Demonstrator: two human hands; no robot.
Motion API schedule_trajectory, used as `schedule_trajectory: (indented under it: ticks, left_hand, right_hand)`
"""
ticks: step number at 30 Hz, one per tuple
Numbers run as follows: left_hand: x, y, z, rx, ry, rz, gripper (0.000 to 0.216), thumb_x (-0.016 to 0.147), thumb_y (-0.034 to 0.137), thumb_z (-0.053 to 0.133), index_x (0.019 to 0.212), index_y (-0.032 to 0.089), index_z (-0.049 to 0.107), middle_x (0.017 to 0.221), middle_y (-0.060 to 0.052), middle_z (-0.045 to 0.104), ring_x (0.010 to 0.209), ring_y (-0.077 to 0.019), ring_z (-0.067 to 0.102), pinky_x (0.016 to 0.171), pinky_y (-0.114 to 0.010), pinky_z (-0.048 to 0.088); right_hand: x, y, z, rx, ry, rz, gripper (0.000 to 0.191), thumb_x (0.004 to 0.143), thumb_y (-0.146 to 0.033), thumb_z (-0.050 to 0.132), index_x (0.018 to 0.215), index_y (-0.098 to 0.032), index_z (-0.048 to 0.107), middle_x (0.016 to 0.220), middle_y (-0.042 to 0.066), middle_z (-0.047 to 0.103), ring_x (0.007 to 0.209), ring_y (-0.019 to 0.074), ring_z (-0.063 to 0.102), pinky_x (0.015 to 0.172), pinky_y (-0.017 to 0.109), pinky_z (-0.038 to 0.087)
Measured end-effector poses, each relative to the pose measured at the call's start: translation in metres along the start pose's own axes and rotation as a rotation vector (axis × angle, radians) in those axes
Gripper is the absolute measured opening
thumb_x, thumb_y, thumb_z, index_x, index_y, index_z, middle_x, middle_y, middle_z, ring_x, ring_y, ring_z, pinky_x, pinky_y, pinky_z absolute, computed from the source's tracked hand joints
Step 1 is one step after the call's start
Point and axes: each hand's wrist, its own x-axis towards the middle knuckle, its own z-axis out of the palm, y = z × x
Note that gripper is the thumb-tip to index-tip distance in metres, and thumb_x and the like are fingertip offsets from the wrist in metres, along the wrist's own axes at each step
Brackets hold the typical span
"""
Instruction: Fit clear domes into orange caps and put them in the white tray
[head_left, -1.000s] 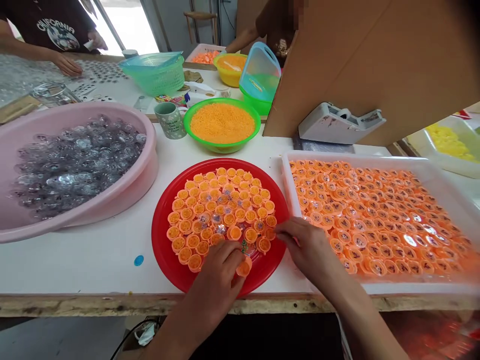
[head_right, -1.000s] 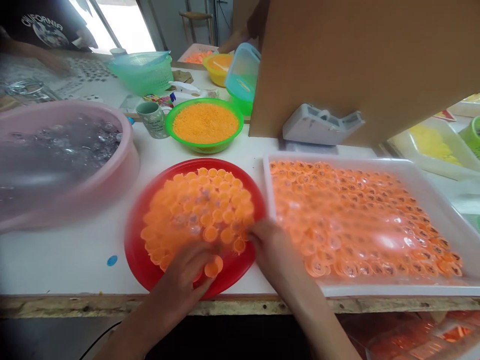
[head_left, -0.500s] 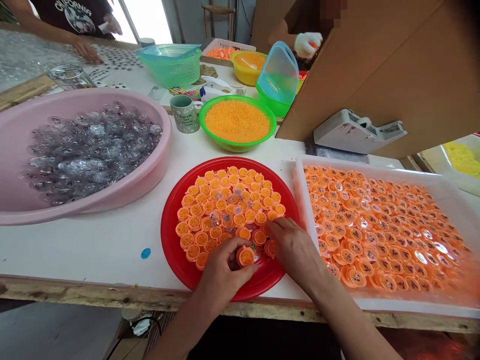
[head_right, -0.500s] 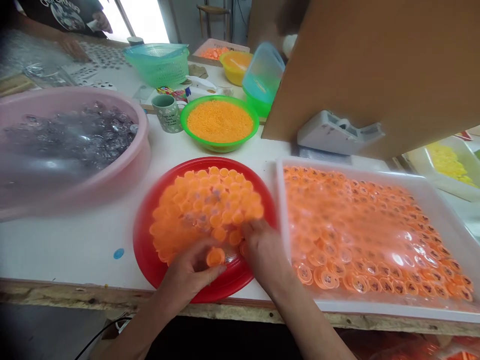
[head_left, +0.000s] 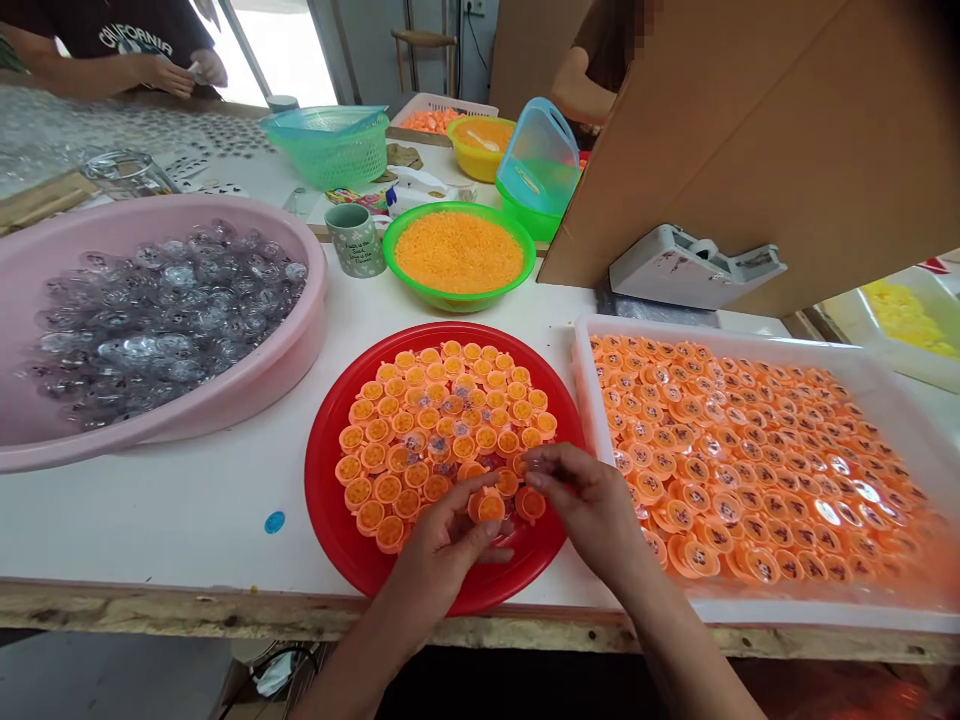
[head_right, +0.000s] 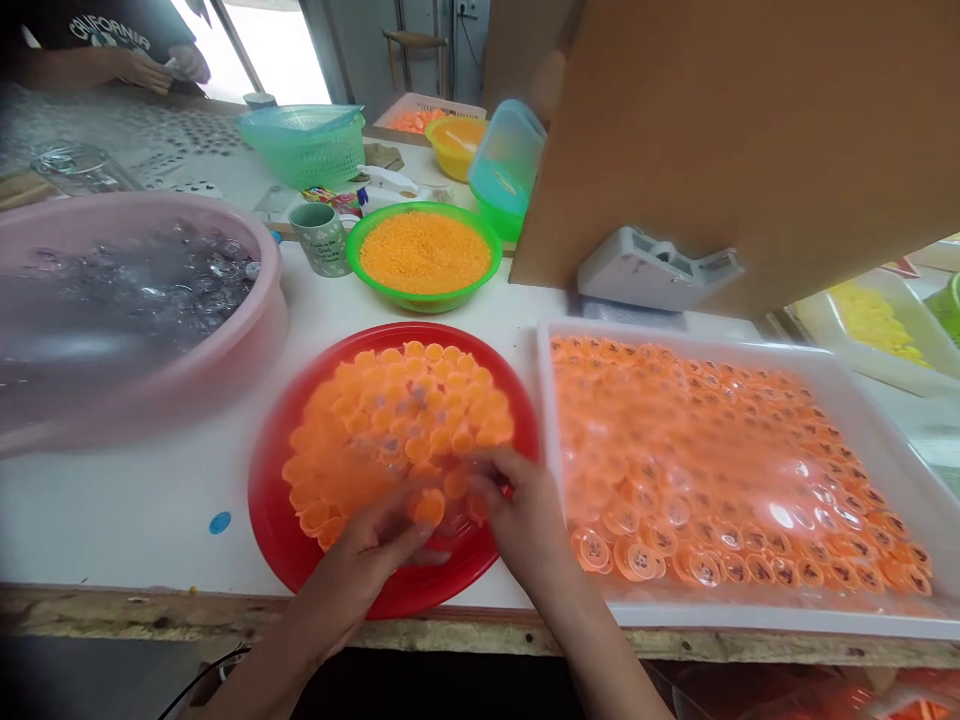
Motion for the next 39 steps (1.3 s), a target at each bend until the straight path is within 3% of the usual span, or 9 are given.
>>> schedule_trajectory:
  ticks: [3,8,13,19,25,30,34,36,39]
  left_hand:
    - [0.0,0.006,0.001,-0.066,-0.057,-0.024,0.042,0.084,0.033,0.066,0.124,0.023,0.058,0.123,-0.006,0.063,0.102,-0.0222,0.066,0.084,-0.035,0.059]
    - [-0.004,0.011,0.004,-0.052,-0.055,-0.024,0.039,0.086,0.028,0.064,0.124,0.021,0.057,0.113,-0.007,0.069,0.1,-0.0244,0.068,0.079,-0.036,0.06]
    - [-0.005,0.008,0.002,-0.054,-0.06,-0.016,0.039,0.087,0.028,0.063,0.126,0.023,0.058,0.128,-0.006,0.063,0.106,-0.0245,0.066,0.085,-0.035,0.059]
    - [-0.003,0.006,0.001,-0.072,-0.121,-0.005,0.042,0.088,0.034,0.062,0.129,0.024,0.06,0.13,-0.005,0.063,0.108,-0.0261,0.066,0.09,-0.039,0.058]
    - [-0.002,0.001,0.004,0.007,-0.091,0.063,0.043,0.087,0.035,0.063,0.129,0.027,0.06,0.138,-0.003,0.057,0.114,-0.0271,0.063,0.092,-0.039,0.058]
    - [-0.001,-0.001,0.008,0.158,-0.102,0.159,0.042,0.09,0.033,0.057,0.131,0.027,0.057,0.133,-0.002,0.061,0.117,-0.0259,0.061,0.096,-0.039,0.056]
    - [-0.002,-0.005,0.01,0.38,-0.007,0.319,0.039,0.087,0.026,0.063,0.126,0.026,0.062,0.121,-0.002,0.069,0.114,-0.0235,0.063,0.105,-0.037,0.047]
    - [-0.004,-0.005,0.009,0.384,0.031,0.376,0.041,0.088,0.023,0.06,0.129,0.028,0.059,0.127,-0.001,0.066,0.119,-0.0213,0.06,0.106,-0.034,0.046]
    - [-0.007,-0.005,0.008,0.357,0.03,0.405,0.046,0.089,0.019,0.056,0.133,0.031,0.053,0.139,0.001,0.057,0.128,-0.0188,0.052,0.107,-0.029,0.045]
  right_hand:
    - [-0.009,-0.006,-0.001,0.442,-0.174,0.205,0.022,0.082,-0.021,0.064,0.104,-0.023,0.065,0.079,-0.001,0.068,0.071,0.0159,0.066,0.068,0.029,0.054]
    - [-0.017,-0.011,0.002,0.631,-0.226,0.262,0.011,0.082,-0.027,0.071,0.086,-0.021,0.062,0.071,-0.003,0.064,0.067,0.0109,0.063,0.067,0.023,0.052]
    - [-0.017,-0.007,0.003,0.598,-0.154,0.256,0.011,0.077,-0.023,0.076,0.081,-0.02,0.066,0.077,-0.003,0.066,0.07,0.0098,0.063,0.067,0.02,0.05]
    - [-0.019,0.0,0.004,0.613,-0.196,0.286,0.008,0.074,-0.023,0.077,0.08,-0.02,0.071,0.074,-0.001,0.069,0.067,0.0127,0.065,0.066,0.025,0.053]
    - [-0.023,-0.003,0.01,0.4,-0.033,0.238,0.008,0.069,-0.017,0.076,0.075,-0.022,0.074,0.073,-0.001,0.069,0.069,0.0145,0.065,0.066,0.025,0.053]
    - [-0.025,-0.007,0.011,0.254,0.011,0.167,0.006,0.073,-0.016,0.074,0.073,-0.022,0.072,0.072,0.0,0.068,0.068,0.0152,0.062,0.064,0.026,0.051]
    - [-0.028,-0.005,0.012,0.282,-0.024,0.166,0.009,0.077,-0.018,0.072,0.082,-0.023,0.067,0.075,-0.001,0.066,0.071,0.0159,0.063,0.066,0.026,0.052]
    - [-0.031,-0.003,0.013,0.239,-0.041,0.142,0.013,0.079,-0.019,0.07,0.09,-0.023,0.064,0.078,-0.001,0.064,0.072,0.0162,0.061,0.065,0.027,0.051]
    - [-0.035,-0.002,0.015,0.086,-0.077,-0.02,0.01,0.087,-0.02,0.061,0.097,-0.023,0.062,0.088,0.002,0.062,0.079,0.0177,0.06,0.068,0.028,0.05]
